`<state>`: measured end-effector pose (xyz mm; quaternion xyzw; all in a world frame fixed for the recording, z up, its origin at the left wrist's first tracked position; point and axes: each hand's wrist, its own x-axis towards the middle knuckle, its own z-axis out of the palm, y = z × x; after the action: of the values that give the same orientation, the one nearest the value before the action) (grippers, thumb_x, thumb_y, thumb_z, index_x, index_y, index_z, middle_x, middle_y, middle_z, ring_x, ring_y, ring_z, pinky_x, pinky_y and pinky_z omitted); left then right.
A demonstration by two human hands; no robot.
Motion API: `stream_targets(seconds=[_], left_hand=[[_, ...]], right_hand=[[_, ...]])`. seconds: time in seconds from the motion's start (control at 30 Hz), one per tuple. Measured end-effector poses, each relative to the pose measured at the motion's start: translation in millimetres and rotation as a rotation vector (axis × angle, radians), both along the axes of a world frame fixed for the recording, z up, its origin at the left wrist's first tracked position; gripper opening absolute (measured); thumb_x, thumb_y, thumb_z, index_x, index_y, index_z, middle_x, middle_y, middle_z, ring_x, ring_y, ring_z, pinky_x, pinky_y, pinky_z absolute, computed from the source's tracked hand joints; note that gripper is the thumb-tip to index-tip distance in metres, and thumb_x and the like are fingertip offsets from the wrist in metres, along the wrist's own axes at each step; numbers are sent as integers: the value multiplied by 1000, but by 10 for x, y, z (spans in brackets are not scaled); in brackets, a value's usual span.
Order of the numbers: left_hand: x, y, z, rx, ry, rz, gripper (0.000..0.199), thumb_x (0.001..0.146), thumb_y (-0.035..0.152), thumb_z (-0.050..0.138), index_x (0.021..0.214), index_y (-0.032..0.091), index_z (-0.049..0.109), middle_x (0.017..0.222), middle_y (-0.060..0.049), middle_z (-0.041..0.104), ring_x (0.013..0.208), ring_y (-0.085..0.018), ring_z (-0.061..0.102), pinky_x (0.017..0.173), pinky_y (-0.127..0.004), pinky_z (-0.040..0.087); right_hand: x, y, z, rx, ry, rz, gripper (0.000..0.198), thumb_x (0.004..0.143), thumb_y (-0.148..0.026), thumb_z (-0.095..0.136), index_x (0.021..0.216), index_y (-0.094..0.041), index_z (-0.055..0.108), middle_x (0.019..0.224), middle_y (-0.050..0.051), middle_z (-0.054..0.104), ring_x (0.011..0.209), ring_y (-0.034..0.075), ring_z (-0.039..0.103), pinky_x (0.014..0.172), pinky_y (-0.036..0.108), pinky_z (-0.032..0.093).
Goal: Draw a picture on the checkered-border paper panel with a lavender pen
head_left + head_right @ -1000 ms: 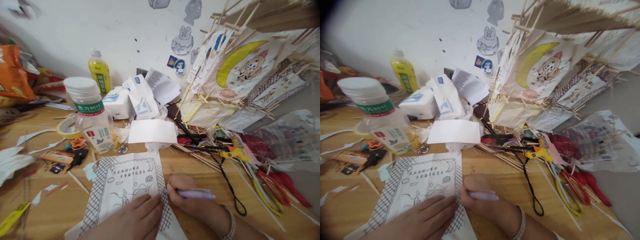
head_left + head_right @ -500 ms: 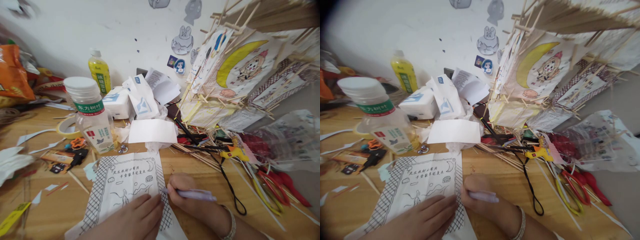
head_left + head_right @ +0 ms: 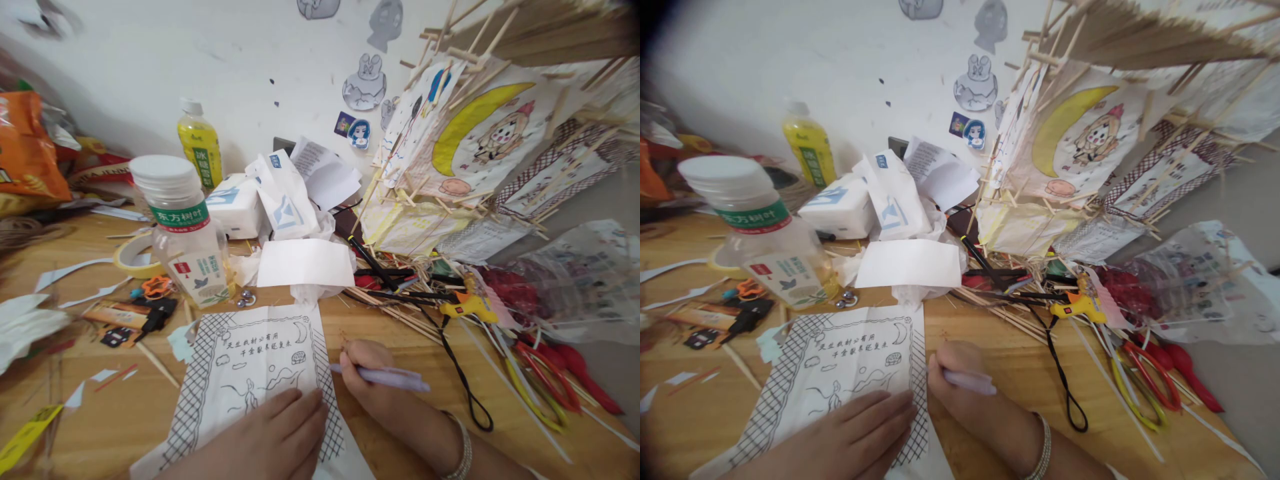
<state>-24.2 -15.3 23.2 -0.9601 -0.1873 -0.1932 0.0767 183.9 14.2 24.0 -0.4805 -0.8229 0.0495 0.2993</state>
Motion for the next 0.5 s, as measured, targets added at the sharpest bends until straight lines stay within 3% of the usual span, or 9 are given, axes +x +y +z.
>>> stream_targets(seconds=[0.27, 0.5], left_hand=[[-10, -24, 5, -33, 19, 8, 23, 91, 32, 63, 107, 16, 70, 118, -5, 67, 113, -21, 56, 101, -33, 37], [-19, -39, 10, -90, 14, 9, 27, 94, 30, 58, 114, 14, 67, 121, -7, 65, 116, -21, 54, 102, -33, 37]], right_hand=[[0, 0, 12, -34, 25, 37, 31, 89, -18, 37, 60, -24, 33, 53, -3, 43, 49, 13, 45, 50, 27, 37], [0, 17, 15, -39, 95, -109, 30, 89, -19, 36, 59, -23, 34, 51, -4, 45, 48, 12, 46, 49, 25, 35]])
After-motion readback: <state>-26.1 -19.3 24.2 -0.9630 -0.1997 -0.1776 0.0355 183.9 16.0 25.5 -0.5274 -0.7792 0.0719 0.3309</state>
